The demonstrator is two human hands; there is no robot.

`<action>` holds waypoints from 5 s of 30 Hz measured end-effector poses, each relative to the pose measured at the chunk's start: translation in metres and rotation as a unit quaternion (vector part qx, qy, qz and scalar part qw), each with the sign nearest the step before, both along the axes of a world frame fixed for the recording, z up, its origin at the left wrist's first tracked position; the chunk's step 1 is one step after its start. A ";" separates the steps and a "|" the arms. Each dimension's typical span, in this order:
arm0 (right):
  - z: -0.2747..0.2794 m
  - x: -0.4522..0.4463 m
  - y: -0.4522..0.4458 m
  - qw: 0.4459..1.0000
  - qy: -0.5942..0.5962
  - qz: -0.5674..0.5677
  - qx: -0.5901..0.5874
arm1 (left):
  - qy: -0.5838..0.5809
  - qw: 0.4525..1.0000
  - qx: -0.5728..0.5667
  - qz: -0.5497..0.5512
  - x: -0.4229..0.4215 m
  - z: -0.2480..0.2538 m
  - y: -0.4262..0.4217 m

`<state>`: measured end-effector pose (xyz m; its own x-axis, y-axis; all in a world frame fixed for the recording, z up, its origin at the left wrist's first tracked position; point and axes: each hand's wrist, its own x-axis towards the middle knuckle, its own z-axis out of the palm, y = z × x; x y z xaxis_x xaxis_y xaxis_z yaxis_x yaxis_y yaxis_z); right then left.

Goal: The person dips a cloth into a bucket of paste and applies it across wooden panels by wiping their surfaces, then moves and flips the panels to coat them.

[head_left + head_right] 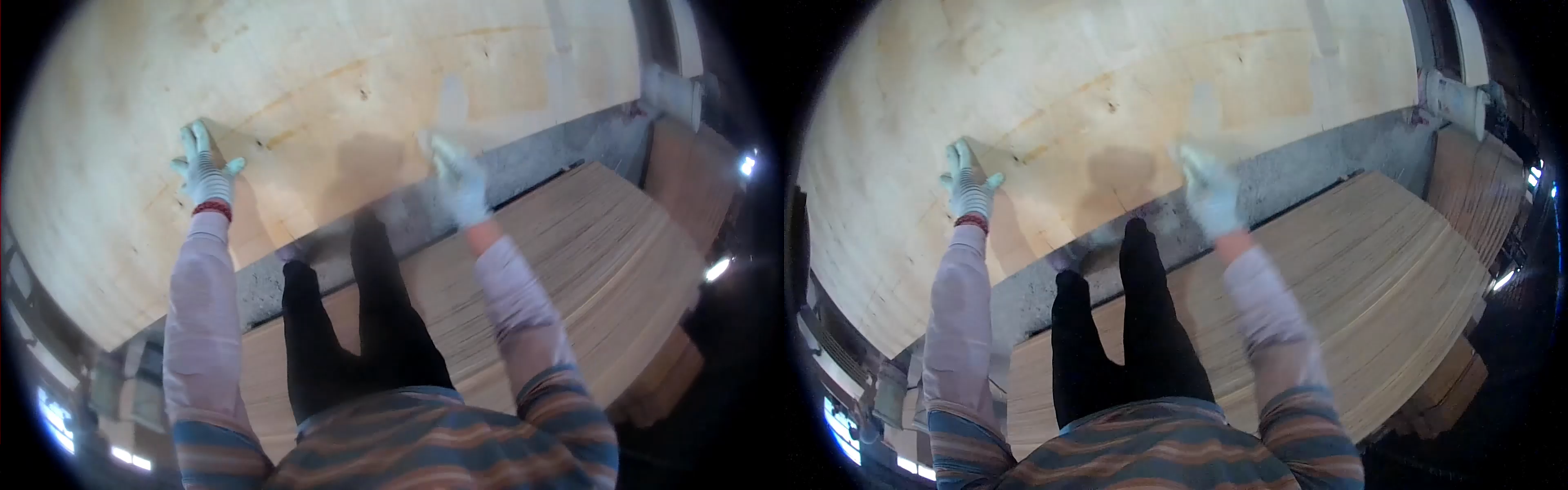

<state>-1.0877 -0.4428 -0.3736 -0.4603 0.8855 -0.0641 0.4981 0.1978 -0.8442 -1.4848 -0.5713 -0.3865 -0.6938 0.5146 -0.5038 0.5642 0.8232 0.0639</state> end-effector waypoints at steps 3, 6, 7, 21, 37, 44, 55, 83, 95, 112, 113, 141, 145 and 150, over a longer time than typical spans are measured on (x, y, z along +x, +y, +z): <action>0.015 -0.058 -0.081 0.977 -0.153 0.019 0.145 | -0.024 0.999 -0.018 0.028 0.004 0.013 0.020; 0.003 -0.102 -0.132 0.968 -0.178 0.002 0.178 | -0.021 0.999 -0.032 0.011 0.007 0.025 0.030; 0.002 -0.102 -0.146 0.967 -0.181 0.010 0.182 | -0.027 0.999 -0.038 0.007 0.005 0.030 0.025; 0.104 -0.444 0.100 0.755 0.426 -0.020 -0.499 | 0.006 0.995 -0.071 0.070 -0.250 -0.008 -0.078; 0.039 -0.234 -0.053 0.923 -0.100 0.370 0.030 | 0.011 0.998 0.034 0.053 -0.241 -0.008 -0.110; 0.029 -0.176 -0.272 0.992 -0.095 -0.024 0.075 | 0.064 0.988 -0.009 -0.141 -0.249 0.009 -0.172; 0.040 -0.301 -0.105 0.972 -0.133 0.169 -0.089 | 0.038 0.991 0.060 -0.110 -0.245 -0.001 -0.245; 0.011 -0.497 -0.455 0.971 -0.078 0.223 0.035 | 0.003 0.991 0.055 -0.121 -0.446 0.015 -0.517; 0.023 -0.510 -0.623 0.918 -0.070 -0.290 -0.262 | 0.001 0.913 -0.075 -0.400 -0.526 0.077 -0.510; 0.050 -0.965 -0.244 0.885 -0.227 0.403 0.047 | 0.002 0.999 0.035 0.023 -0.649 0.031 -0.560; 0.043 -0.934 -0.270 0.919 -0.145 0.338 -0.140 | 0.013 0.999 0.031 0.009 -0.651 0.028 -0.560; 0.036 -0.676 -0.734 0.980 -0.084 0.133 0.121 | 0.009 0.997 0.048 -0.059 -0.631 0.020 -0.765; 0.035 -0.709 -0.845 0.989 -0.091 0.018 0.113 | 0.009 0.999 -0.009 -0.039 -0.627 0.040 -0.748; 0.018 -0.800 -0.969 0.971 -0.188 0.023 0.143 | 0.019 0.990 0.054 -0.126 -0.642 0.036 -0.765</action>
<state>-1.8879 -1.4121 -0.3559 -0.4915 0.8708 0.0100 0.7457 0.4267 -0.5116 -2.1265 -1.3362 -0.3506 -0.5537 0.7233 -0.4127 0.7549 0.6452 0.1180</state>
